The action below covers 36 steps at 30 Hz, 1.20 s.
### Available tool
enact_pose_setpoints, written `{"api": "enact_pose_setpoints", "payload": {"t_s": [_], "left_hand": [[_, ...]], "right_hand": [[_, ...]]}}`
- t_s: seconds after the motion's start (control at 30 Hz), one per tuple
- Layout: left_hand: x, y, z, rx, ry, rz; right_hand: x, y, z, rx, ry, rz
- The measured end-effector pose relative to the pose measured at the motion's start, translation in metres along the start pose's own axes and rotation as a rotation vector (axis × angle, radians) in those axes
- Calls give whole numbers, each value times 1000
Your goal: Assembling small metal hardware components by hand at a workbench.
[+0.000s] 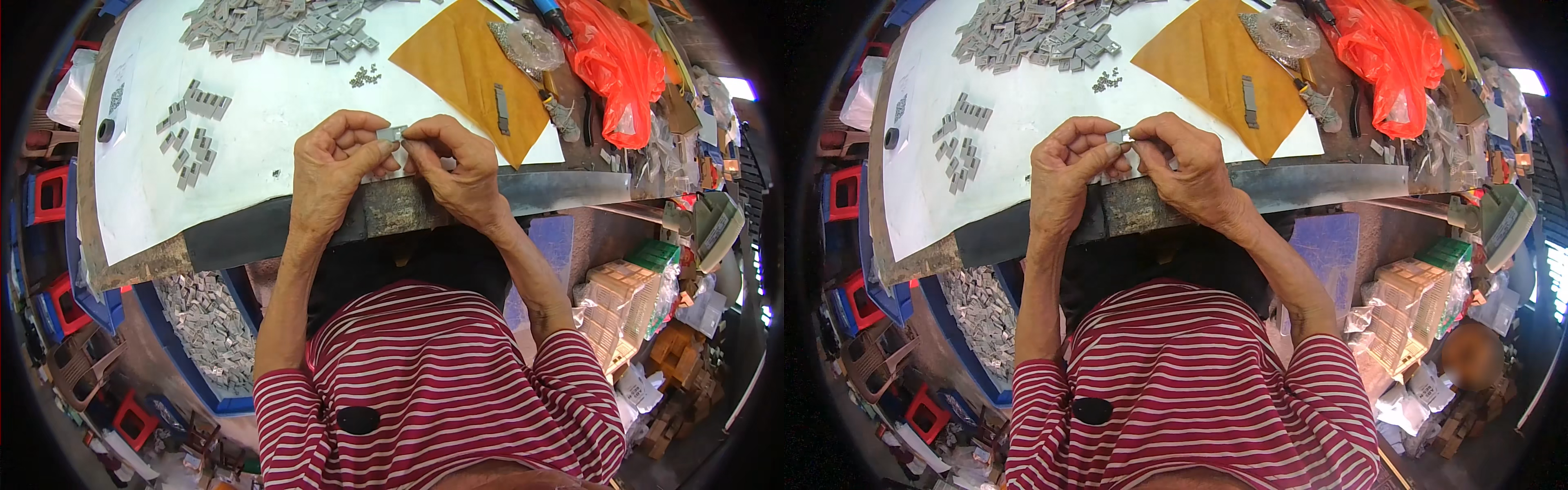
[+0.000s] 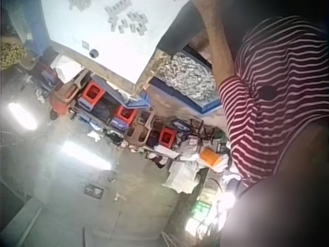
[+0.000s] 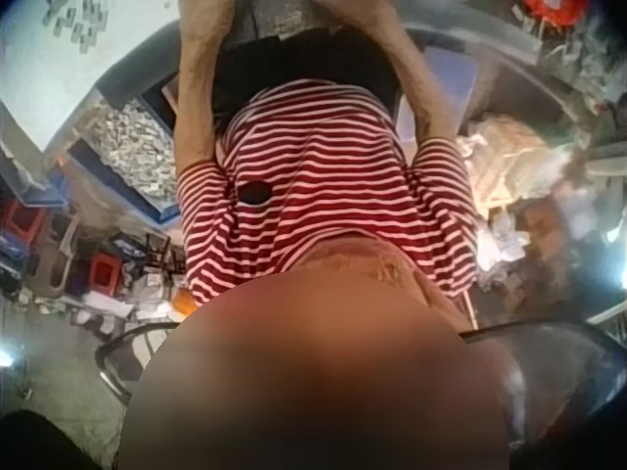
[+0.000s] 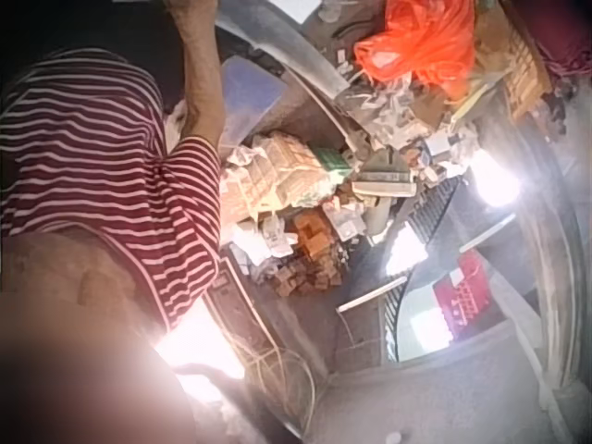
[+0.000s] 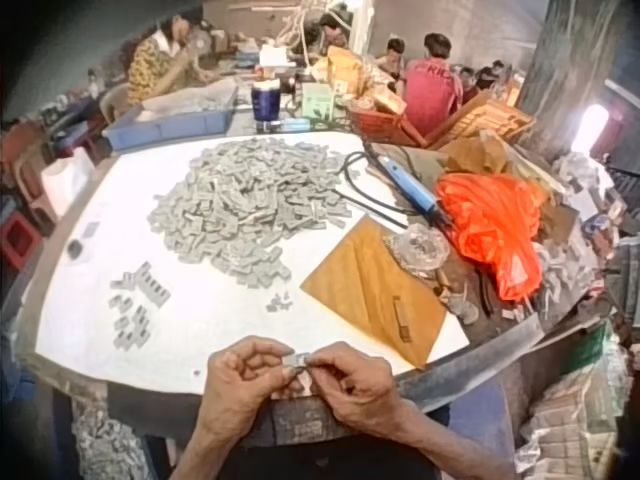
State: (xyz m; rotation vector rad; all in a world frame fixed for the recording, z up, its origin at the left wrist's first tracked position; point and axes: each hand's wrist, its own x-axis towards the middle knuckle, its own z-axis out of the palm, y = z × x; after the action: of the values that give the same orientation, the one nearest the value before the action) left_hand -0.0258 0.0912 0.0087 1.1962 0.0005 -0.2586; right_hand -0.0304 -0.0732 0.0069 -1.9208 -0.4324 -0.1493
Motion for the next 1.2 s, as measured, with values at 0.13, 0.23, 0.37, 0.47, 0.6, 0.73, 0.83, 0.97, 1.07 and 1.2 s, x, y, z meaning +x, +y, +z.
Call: {"api": "enact_pose_setpoints", "payload": {"t_s": [0.13,0.23,0.37,0.47,0.6,0.73,0.83,0.97,1.07,1.2], "left_hand": [[1,0,1,10,1,-13],[0,0,1,27,13,-12],[0,-1,0,29,14,-11],[0,0,1,44,7,-10],[1,0,0,12,32,-17],[2,2,1,-84,45,-17],[3,1,-2,-90,-16,-21],[3,-1,-4,-103,-25,-1],[3,-1,-4,-103,-11,-6],[2,0,-3,-98,13,-8]], "right_hand": [[0,2,1,-79,19,-74],[5,3,0,-192,38,-272],[5,2,0,-201,6,-255],[5,1,-4,-197,-35,-218],[6,2,-5,-159,-54,-143],[7,0,-1,-266,-23,-313],[7,1,1,-369,-37,-376],[8,2,2,-413,-37,-427],[10,0,2,-418,-34,-433],[11,-1,5,-244,18,-373]]}}
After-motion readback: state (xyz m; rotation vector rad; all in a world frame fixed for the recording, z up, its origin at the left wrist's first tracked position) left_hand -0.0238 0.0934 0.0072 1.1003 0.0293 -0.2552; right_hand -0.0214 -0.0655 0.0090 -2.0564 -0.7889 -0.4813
